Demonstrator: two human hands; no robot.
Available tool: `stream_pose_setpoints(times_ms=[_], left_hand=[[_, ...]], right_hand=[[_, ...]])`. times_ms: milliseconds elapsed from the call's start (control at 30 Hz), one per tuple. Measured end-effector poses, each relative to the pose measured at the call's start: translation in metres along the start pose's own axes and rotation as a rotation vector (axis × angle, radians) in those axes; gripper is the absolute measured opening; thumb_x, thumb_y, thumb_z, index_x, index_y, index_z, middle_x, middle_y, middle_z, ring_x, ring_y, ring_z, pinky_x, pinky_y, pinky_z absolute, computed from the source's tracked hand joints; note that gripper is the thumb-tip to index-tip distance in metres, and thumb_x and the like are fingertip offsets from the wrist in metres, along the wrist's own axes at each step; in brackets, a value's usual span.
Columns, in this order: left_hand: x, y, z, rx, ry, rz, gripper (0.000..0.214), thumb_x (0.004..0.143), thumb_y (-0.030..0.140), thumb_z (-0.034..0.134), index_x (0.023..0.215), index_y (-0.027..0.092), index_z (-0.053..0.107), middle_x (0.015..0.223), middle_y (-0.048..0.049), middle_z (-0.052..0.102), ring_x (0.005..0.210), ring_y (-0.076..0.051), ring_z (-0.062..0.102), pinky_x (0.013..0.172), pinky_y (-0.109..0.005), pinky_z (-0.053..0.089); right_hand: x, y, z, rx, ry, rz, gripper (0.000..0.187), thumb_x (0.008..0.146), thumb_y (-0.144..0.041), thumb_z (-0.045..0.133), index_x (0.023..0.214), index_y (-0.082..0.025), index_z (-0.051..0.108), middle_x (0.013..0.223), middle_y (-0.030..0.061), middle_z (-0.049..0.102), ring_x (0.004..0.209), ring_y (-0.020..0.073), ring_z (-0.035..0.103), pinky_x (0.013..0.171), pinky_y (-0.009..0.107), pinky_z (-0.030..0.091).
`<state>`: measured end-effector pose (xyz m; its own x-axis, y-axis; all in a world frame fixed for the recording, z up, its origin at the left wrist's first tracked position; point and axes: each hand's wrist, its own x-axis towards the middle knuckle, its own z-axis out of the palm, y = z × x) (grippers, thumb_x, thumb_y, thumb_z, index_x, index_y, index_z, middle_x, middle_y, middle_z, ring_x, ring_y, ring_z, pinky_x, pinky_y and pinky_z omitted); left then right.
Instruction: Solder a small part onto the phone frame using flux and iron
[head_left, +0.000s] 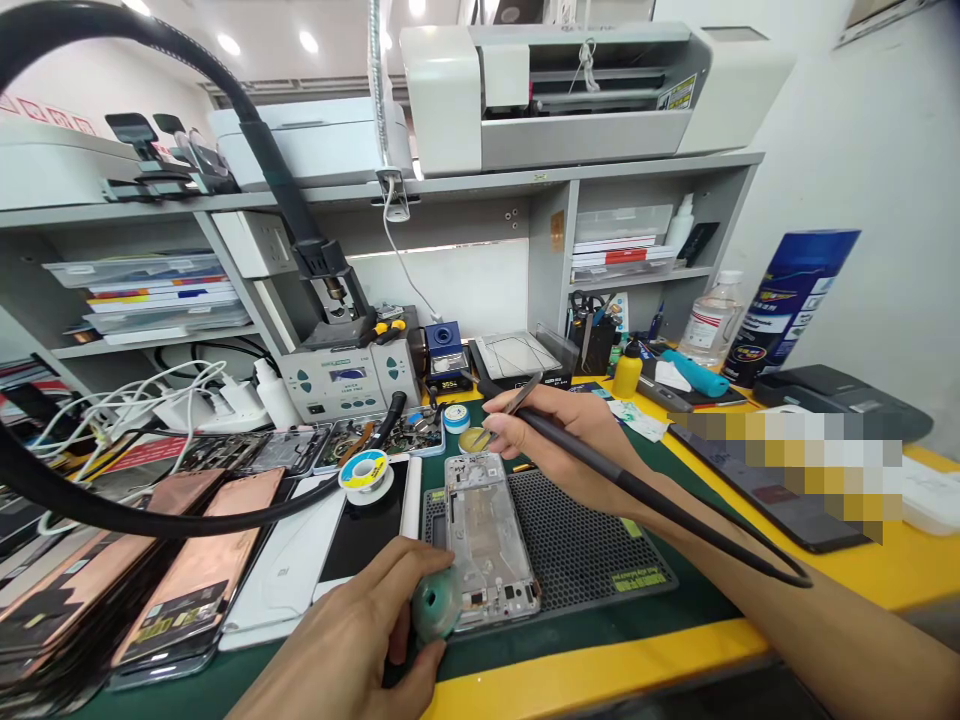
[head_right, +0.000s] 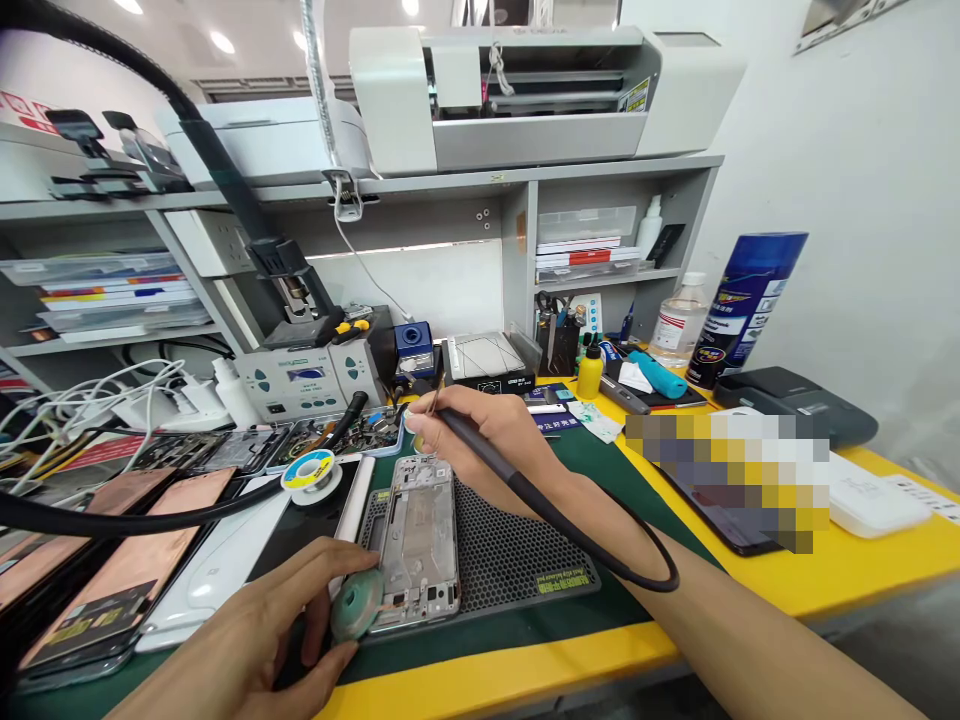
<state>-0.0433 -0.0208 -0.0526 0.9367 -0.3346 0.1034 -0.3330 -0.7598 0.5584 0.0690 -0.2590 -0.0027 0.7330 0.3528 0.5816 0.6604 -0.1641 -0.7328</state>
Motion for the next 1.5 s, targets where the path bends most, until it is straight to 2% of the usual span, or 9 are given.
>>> stream_pose_setpoints(times_ms=[300, 367, 433, 500, 667, 833, 1133, 1300, 1500], left_hand=[[0.002, 0.000, -0.010, -0.039, -0.024, 0.026, 0.038, 0.090, 0.033, 0.063, 0.128, 0.031, 0.057, 0.120, -0.0034, 0.060, 0.066, -0.011, 0.062, 0.050, -0.017, 0.048], [0.006, 0.005, -0.019, -0.042, 0.049, 0.026, 0.032, 0.096, 0.040, 0.059, 0.126, 0.031, 0.057, 0.106, -0.0014, 0.062, 0.066, -0.011, 0.060, 0.050, -0.018, 0.046], [0.014, 0.014, -0.029, -0.005, 0.164, 0.065, 0.026, 0.099, 0.044, 0.055, 0.121, 0.029, 0.059, 0.079, 0.0028, 0.057, 0.059, -0.012, 0.054, 0.051, -0.021, 0.042], [0.027, 0.025, -0.037, 0.012, 0.240, 0.082, 0.024, 0.100, 0.047, 0.055, 0.112, 0.028, 0.064, 0.069, 0.0046, 0.052, 0.057, -0.013, 0.051, 0.050, -0.023, 0.038], [0.063, 0.052, -0.045, 0.051, 0.303, 0.137, 0.013, 0.094, 0.032, 0.061, 0.101, 0.025, 0.070, 0.079, 0.0020, 0.056, 0.064, -0.015, 0.051, 0.060, -0.028, 0.035], [0.083, 0.062, -0.039, 0.113, 0.331, 0.142, 0.009, 0.091, 0.024, 0.062, 0.090, 0.021, 0.070, 0.087, -0.0004, 0.063, 0.070, -0.016, 0.050, 0.064, -0.030, 0.031], [0.086, 0.057, -0.036, 0.035, 0.368, 0.193, 0.017, 0.091, 0.022, 0.056, 0.079, 0.022, 0.069, 0.072, 0.0033, 0.060, 0.059, -0.012, 0.046, 0.060, -0.027, 0.033], [0.074, 0.044, -0.042, -0.046, 0.343, 0.193, 0.017, 0.087, 0.035, 0.065, 0.084, 0.021, 0.073, 0.067, 0.0009, 0.062, 0.061, -0.015, 0.054, 0.057, -0.025, 0.041], [0.057, 0.021, -0.045, -0.133, 0.264, 0.207, 0.021, 0.086, 0.042, 0.069, 0.093, 0.022, 0.073, 0.072, -0.0008, 0.066, 0.070, -0.019, 0.061, 0.061, -0.026, 0.049]], right_hand=[[-0.001, -0.001, 0.000, 0.020, 0.004, 0.002, 0.019, 0.097, -0.035, 0.068, 0.105, -0.019, 0.075, 0.079, 0.0019, 0.077, 0.071, 0.0185, 0.076, 0.067, 0.028, 0.063], [-0.001, -0.001, 0.000, 0.033, 0.000, 0.005, 0.019, 0.097, -0.035, 0.068, 0.105, -0.019, 0.074, 0.079, 0.0021, 0.077, 0.071, 0.0188, 0.076, 0.067, 0.028, 0.063], [-0.001, -0.002, -0.001, 0.048, -0.009, 0.011, 0.019, 0.097, -0.035, 0.068, 0.105, -0.019, 0.074, 0.078, 0.0022, 0.077, 0.070, 0.0191, 0.076, 0.066, 0.028, 0.063], [-0.001, -0.004, -0.002, 0.063, -0.022, 0.020, 0.019, 0.097, -0.034, 0.069, 0.105, -0.018, 0.074, 0.075, 0.0020, 0.076, 0.067, 0.0190, 0.075, 0.064, 0.028, 0.062], [-0.001, -0.006, -0.003, 0.119, -0.061, 0.053, 0.018, 0.095, -0.034, 0.072, 0.102, -0.018, 0.077, 0.071, 0.0003, 0.074, 0.064, 0.0173, 0.073, 0.061, 0.026, 0.061], [0.000, -0.001, 0.000, 0.193, -0.059, 0.094, 0.019, 0.093, -0.034, 0.075, 0.105, -0.021, 0.079, 0.078, -0.0007, 0.075, 0.065, 0.0145, 0.069, 0.062, 0.023, 0.061], [-0.001, 0.001, -0.001, 0.190, -0.090, 0.130, 0.019, 0.089, -0.037, 0.080, 0.100, -0.022, 0.082, 0.081, 0.0009, 0.077, 0.070, 0.0149, 0.069, 0.066, 0.024, 0.061], [0.006, -0.010, -0.019, 0.264, -0.101, 0.227, 0.029, 0.089, -0.039, 0.080, 0.111, -0.019, 0.078, 0.083, 0.0047, 0.081, 0.072, 0.0200, 0.078, 0.064, 0.028, 0.066], [0.012, -0.013, -0.045, 0.440, -0.259, 0.376, 0.031, 0.094, -0.031, 0.076, 0.118, -0.012, 0.071, 0.087, 0.0112, 0.081, 0.076, 0.0266, 0.081, 0.060, 0.032, 0.069]])
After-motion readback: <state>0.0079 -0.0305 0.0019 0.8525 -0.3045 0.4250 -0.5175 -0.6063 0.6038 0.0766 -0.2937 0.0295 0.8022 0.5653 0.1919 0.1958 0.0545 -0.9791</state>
